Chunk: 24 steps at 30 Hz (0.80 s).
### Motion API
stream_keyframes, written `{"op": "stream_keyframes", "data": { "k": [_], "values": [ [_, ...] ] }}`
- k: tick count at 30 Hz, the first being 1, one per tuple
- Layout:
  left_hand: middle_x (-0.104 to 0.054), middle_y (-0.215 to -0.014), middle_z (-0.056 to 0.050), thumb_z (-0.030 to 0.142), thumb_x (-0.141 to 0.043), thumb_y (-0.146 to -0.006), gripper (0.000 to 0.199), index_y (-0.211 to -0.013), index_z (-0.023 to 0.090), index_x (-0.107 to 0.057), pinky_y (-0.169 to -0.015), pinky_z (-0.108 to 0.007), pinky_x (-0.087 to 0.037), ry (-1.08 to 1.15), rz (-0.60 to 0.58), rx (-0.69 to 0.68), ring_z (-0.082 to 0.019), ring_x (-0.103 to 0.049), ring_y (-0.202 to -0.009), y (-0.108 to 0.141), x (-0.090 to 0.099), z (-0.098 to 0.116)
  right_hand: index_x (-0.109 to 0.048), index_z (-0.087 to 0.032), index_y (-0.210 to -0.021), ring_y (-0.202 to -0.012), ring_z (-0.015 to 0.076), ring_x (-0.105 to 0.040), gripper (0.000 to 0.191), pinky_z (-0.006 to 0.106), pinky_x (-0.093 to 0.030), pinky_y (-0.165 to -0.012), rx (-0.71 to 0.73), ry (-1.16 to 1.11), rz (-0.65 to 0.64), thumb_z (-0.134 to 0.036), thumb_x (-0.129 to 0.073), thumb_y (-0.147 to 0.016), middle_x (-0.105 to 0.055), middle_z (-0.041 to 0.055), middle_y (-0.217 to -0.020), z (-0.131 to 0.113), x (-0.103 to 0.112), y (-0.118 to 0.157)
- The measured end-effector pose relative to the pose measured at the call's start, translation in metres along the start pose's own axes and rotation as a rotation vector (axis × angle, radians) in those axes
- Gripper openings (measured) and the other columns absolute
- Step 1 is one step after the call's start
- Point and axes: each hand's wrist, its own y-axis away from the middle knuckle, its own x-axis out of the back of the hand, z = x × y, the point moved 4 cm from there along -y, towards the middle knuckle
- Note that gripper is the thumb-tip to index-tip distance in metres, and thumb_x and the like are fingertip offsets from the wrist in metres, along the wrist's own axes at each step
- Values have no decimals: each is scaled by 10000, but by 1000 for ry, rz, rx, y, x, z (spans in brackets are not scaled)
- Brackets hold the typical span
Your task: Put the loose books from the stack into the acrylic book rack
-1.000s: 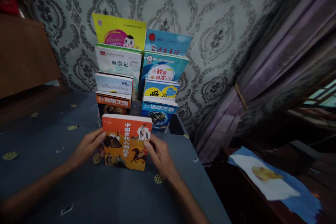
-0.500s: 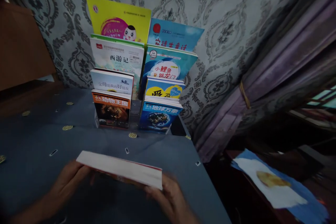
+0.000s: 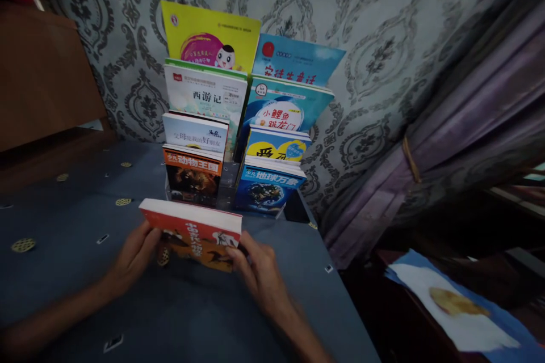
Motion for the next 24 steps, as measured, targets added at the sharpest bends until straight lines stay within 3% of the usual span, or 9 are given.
{"op": "stream_keyframes", "data": {
  "k": [5, 9, 13, 15, 24],
  "values": [
    [-608, -708, -7, 497, -471, -956, 338, -945, 210, -649, -660, -258, -484, -19, 46, -39, -189, -582, -698, -2, 0, 6, -596, -235, -833, -494, 121, -569, 250, 194, -418, -486, 2, 13, -7, -369, -478, -1007, -609, -38, -600, 1, -5, -4],
    [-524, -625, 27, 485, -401, -992, 361, -938, 206, -625, -692, -277, -494, -42, 37, -43, -171, -518, -619, -7, 4, 11, -591, -216, -877, -518, 118, -579, 224, 190, -418, -501, -9, -9, -19, -343, -460, -1006, -618, -31, -630, 3, -11, -8],
    [-631, -822, -21, 484, -395, -999, 361, -1016, 197, -614, -734, -278, -494, -104, 71, -101, -184, -576, -754, -10, 12, 8, -571, -213, -872, -524, 118, -577, 204, 194, -425, -525, 1, -30, -18, -318, -449, -997, -599, -35, -620, 5, -20, -16],
    [-653, -879, -35, 485, -380, -1003, 369, -1027, 197, -609, -738, -277, -494, -129, 82, -110, -192, -597, -808, -9, 15, 5, -560, -216, -866, -518, 118, -571, 201, 194, -420, -519, -5, -43, -27, -317, -441, -993, -594, -36, -614, 6, -26, -18],
    [-626, -787, -7, 439, -370, -1010, 341, -937, 198, -599, -661, -261, -471, -139, 95, -127, -172, -584, -736, -12, 12, -4, -541, -219, -858, -506, 118, -553, 207, 203, -407, -515, -56, -33, -39, -342, -440, -990, -587, -39, -612, 16, -33, -20]
  ]
}}
